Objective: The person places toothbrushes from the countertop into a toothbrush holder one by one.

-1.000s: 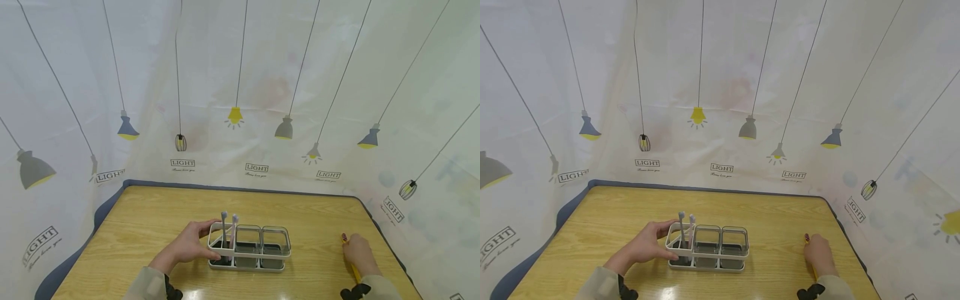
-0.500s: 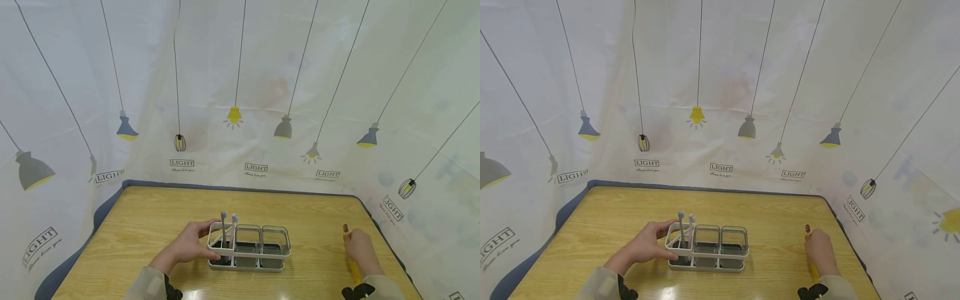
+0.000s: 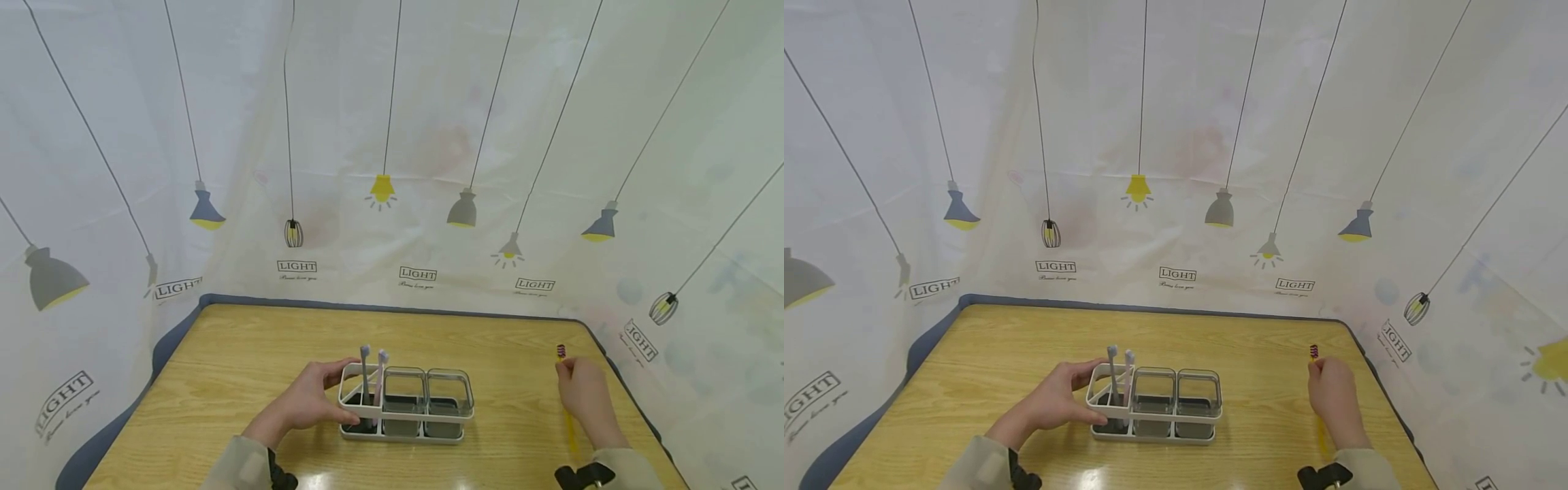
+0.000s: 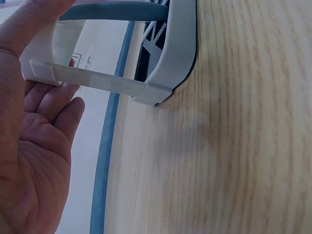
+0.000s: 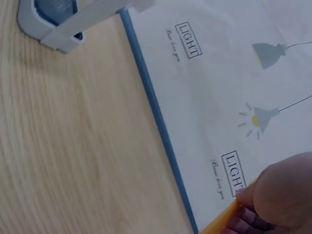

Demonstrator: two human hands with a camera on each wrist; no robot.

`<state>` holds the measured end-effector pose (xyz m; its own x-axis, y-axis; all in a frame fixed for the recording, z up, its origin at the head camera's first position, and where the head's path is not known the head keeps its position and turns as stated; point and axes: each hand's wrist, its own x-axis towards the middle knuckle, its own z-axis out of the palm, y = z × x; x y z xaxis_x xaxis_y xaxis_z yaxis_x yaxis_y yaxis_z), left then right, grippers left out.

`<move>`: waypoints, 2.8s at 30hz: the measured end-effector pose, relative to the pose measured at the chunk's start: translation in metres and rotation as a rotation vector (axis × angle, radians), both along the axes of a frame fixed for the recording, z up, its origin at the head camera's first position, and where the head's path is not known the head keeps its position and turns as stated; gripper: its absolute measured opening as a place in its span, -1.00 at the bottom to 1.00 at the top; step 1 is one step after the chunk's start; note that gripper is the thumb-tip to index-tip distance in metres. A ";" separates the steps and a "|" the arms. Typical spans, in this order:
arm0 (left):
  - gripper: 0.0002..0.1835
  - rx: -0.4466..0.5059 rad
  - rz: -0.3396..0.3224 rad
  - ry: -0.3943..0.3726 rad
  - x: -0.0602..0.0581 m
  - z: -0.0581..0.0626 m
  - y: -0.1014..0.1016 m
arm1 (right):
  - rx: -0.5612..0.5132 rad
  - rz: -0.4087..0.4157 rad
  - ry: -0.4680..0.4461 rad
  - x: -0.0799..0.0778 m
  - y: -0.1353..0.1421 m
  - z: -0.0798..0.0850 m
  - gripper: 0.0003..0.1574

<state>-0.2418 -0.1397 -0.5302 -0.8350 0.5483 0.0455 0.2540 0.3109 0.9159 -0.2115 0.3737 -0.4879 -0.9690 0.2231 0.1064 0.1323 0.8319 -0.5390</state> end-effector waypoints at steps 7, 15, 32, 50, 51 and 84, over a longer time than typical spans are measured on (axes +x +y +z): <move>0.11 0.000 0.003 -0.002 0.000 -0.001 0.000 | 0.001 -0.022 0.147 0.005 -0.014 0.015 -0.59; 0.10 0.000 -0.001 -0.001 -0.001 -0.001 0.000 | -0.001 -0.042 0.349 0.007 -0.031 0.043 -0.73; 0.10 0.000 -0.004 0.010 -0.001 -0.001 0.000 | -0.094 -0.103 0.458 0.011 -0.068 0.079 -0.65; 0.09 -0.011 -0.007 0.000 0.000 -0.001 0.000 | -0.185 0.012 0.623 0.013 -0.114 0.101 -0.74; 0.09 -0.011 -0.007 0.000 0.000 0.000 0.000 | -0.193 0.020 0.629 0.013 -0.117 0.102 -0.75; 0.06 0.035 -0.019 -0.019 -0.001 0.000 -0.001 | -0.457 0.377 0.675 0.010 -0.245 0.094 -0.92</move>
